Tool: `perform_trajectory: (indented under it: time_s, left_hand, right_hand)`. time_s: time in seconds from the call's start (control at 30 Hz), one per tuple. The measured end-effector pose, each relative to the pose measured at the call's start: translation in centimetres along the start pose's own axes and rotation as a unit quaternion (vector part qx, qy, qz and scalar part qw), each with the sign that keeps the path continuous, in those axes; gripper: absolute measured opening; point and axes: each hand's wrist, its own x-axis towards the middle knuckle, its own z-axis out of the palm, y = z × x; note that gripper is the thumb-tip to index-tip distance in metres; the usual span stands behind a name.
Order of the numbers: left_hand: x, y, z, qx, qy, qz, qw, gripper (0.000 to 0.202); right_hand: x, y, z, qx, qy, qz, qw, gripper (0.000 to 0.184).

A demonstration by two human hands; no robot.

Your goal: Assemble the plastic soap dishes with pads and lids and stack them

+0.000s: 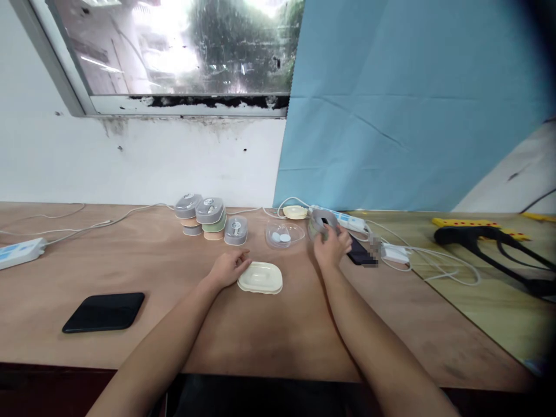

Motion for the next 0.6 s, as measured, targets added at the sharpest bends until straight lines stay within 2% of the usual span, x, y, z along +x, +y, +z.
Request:
perform_trajectory:
  time_s: [0.13,0.27,0.43,0.6]
  left_hand:
    - [0.1,-0.3,0.2,-0.005,0.000,0.002,1.000,0.040]
    - [0.2,-0.3,0.2,-0.001,-0.004,0.003,1.000,0.039]
    - [0.1,-0.2,0.0,0.006,-0.003,0.004,1.000,0.038]
    - [0.0,-0.3,0.0,0.009,-0.004,0.001,1.000,0.038]
  right_hand:
    - [0.6,1.6,0.7,-0.011,-0.012,0.054,0.998,0.043]
    - [0.6,2.0,1.3,0.047,-0.023,0.052,0.997,0.032]
    - [0.9,2.1,1.5,0.143,0.072,0.047,0.986,0.030]
    - [0.7,1.1,0.7,0.176,0.094,0.001,0.980,0.027]
